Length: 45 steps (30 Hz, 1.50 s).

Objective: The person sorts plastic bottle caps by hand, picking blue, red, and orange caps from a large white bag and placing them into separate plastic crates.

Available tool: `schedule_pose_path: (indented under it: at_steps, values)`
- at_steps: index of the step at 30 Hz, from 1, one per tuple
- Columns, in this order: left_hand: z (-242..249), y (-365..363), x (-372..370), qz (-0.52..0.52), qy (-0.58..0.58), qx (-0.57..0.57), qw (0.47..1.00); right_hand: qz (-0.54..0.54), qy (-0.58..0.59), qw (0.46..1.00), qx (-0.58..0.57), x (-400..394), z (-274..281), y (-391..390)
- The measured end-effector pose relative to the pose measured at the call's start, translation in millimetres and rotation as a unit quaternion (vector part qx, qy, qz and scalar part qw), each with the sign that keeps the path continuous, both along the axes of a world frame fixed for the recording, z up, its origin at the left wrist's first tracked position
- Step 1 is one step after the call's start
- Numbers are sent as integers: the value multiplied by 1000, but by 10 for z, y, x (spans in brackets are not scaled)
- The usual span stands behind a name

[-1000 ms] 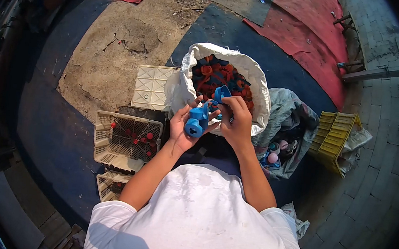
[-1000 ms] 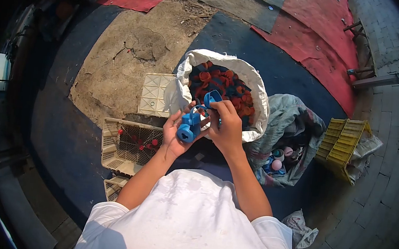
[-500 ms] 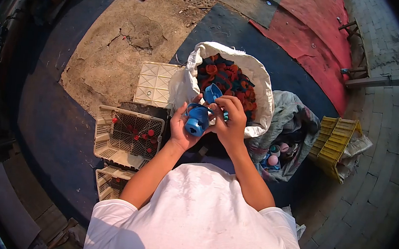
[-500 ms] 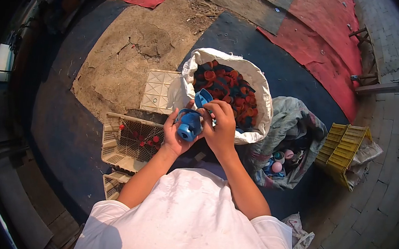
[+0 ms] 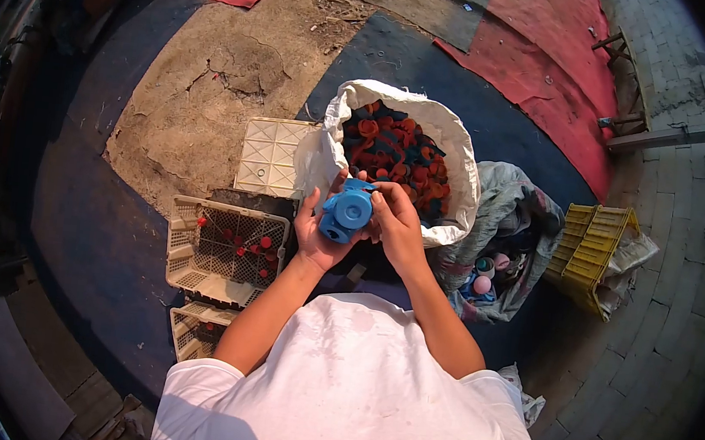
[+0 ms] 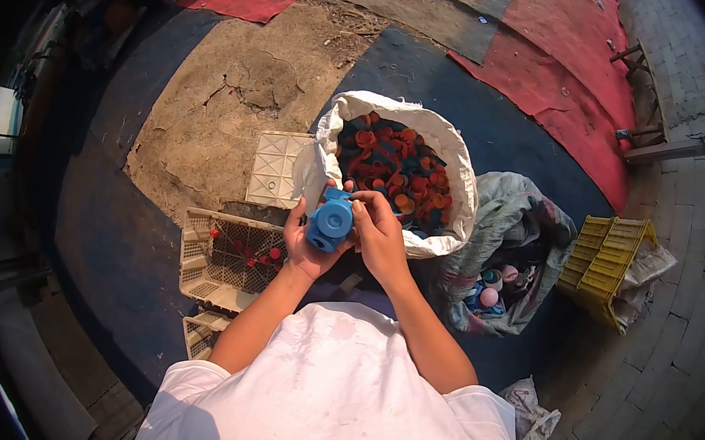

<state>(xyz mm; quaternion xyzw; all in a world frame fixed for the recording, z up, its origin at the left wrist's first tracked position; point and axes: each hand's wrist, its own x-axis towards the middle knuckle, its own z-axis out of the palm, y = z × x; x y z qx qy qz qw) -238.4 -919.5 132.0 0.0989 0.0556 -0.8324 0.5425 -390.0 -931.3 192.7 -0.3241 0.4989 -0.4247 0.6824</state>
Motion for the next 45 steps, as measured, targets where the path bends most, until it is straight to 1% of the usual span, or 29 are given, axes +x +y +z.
schedule_pose_path:
  at_steps: [2, 3, 6, 9, 12, 15, 18, 21, 24, 27, 30, 31, 32, 33, 34, 35, 36, 38, 40, 41, 42, 45]
  values:
    - [-40, 18, -6, 10, -7, 30, 999, -12, 111, 993, -40, 60, 89, 17]
    - [-37, 23, -9, 16, -11, 45, 999, -14, 95, 994, -54, 73, 47, 15]
    - [-7, 49, 16, 8, -25, 38, 999, -24, 115, 991, -71, 90, 89, 41]
    - [-35, 39, 43, 3, 22, 13, 1000, -34, 79, 994, -71, 77, 118, 42]
    - [43, 34, 26, 1, -37, 48, 998, -15, 137, 988, -65, 69, 160, 33]
    - [62, 21, -3, 4, -39, 36, 999, -42, 198, 970, -138, 136, 118, 43]
    - [115, -4, -13, -8, -23, 54, 998, -39, 264, 945, -188, 116, 61, 55]
    - [79, -28, -37, -6, -19, 34, 999, -51, 302, 926, -220, 117, 71, 71]
    - [103, -44, -62, -9, 0, 44, 999, -87, 285, 930, -214, 126, 117, 65]
    - [101, -64, -79, -9, 2, 31, 999, -128, 364, 893, -230, 45, 266, 51]
    - [149, -94, -101, -16, -15, 15, 1000, -171, 311, 885, -302, -62, 52, -43]
    - [145, -99, -95, -10, -18, 22, 1000, -98, 345, 891, -279, -148, -53, -65]
    - [137, -114, -93, -4, -21, 28, 999, -89, 253, 934, -237, -133, -174, -96]
    - [133, -126, -99, 0, -24, 34, 999, -80, 158, 965, -192, -91, -235, -136]
    - [134, -143, -109, -1, -45, 36, 998, -70, 62, 985, -145, -62, -273, -164]
    - [136, -164, -122, -1, -65, 37, 997, -53, -40, 993, -93, -53, -288, -174]
    - [151, -185, -132, 0, -86, 39, 995, -65, -51, 992, -96, -35, -301, -196]
    - [198, -202, -192, 17, -173, 29, 984, -86, -75, 988, -102, 1, -347, -228]
    - [283, -225, -255, 28, -242, 9, 970, -103, -60, 985, -128, 35, -332, -231]
    - [317, -243, -289, 33, -244, -9, 969, -106, -48, 983, -139, 43, -308, -216]
    - [332, -237, -301, 32, -236, 1, 971, -109, -36, 982, -150, 52, -283, -202]
    - [397, -228, -329, 32, -224, 17, 974, -126, -43, 984, -122, 69, -246, -194]
